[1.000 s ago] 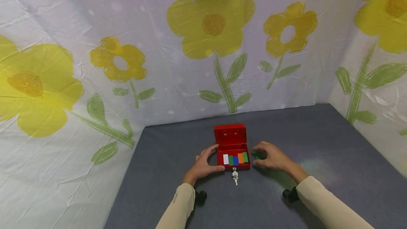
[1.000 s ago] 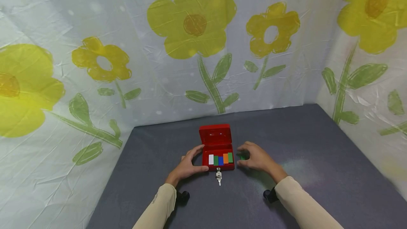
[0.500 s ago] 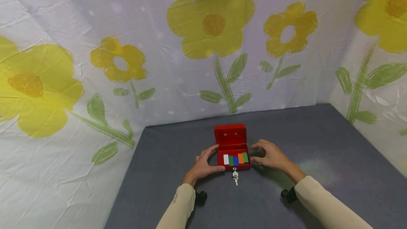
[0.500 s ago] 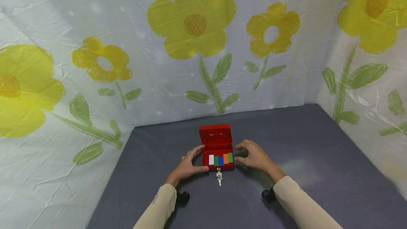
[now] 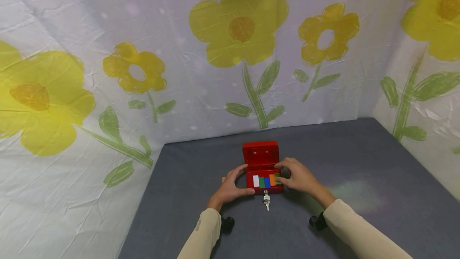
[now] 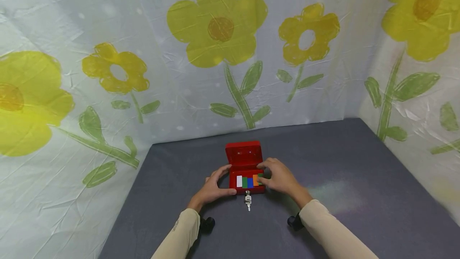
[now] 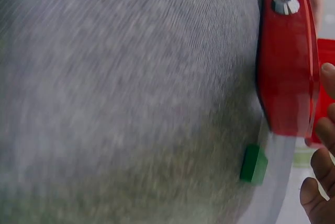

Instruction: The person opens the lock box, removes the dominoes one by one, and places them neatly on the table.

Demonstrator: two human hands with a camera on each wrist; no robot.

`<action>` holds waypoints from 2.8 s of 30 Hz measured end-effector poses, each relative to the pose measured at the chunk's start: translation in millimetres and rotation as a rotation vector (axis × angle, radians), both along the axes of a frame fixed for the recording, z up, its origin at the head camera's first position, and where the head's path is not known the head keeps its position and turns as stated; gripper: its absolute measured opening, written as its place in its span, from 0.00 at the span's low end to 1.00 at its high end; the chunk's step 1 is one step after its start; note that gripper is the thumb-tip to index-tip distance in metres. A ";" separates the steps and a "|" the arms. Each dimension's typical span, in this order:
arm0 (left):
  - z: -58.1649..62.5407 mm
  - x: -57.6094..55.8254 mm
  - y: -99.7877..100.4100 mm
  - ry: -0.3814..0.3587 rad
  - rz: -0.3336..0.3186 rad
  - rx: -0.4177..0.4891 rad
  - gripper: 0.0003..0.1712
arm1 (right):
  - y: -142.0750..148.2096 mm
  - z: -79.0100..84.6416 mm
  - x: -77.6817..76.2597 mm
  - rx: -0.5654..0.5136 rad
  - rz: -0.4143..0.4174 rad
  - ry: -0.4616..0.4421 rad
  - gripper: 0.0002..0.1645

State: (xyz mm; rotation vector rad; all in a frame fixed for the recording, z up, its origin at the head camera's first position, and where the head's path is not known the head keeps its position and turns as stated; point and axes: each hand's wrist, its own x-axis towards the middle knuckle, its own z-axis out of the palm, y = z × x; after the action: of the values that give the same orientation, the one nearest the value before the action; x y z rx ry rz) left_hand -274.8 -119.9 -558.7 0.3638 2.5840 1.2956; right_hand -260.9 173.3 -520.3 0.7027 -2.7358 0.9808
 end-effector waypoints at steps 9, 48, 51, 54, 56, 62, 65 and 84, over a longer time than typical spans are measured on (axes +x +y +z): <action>4.4 2.0 0.6 -0.013 -0.001 0.003 0.54 | -18.8 1.9 -0.9 0.044 0.004 -0.003 0.25; 3.5 2.5 -3.8 0.049 -0.059 -0.007 0.54 | -70.8 2.1 -10.1 0.208 0.039 -0.010 0.24; 4.2 2.7 -3.2 0.047 -0.055 -0.004 0.54 | -72.3 2.9 -11.0 0.209 0.048 -0.026 0.24; 3.4 2.0 -2.4 0.052 -0.060 -0.004 0.53 | -72.8 3.8 -11.7 0.219 0.049 -0.046 0.24; 2.6 1.7 -2.7 0.057 -0.065 -0.004 0.53 | -73.4 4.3 -12.1 0.224 0.051 -0.055 0.24; 3.0 2.9 -4.1 0.053 -0.057 -0.005 0.53 | -75.2 5.1 -13.0 0.218 0.069 -0.078 0.25; 3.2 3.9 -4.2 0.047 -0.057 -0.002 0.53 | -76.4 3.6 -14.0 0.223 0.058 -0.086 0.27; 5.3 3.3 -2.3 0.054 -0.072 0.015 0.54 | -81.2 8.1 -15.7 0.277 0.021 -0.109 0.26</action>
State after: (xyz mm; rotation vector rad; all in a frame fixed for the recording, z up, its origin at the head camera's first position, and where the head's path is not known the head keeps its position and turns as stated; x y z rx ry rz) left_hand -271.5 -122.2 -553.4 0.4966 2.5812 1.2989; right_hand -276.5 92.1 -512.2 0.7402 -3.0011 0.6679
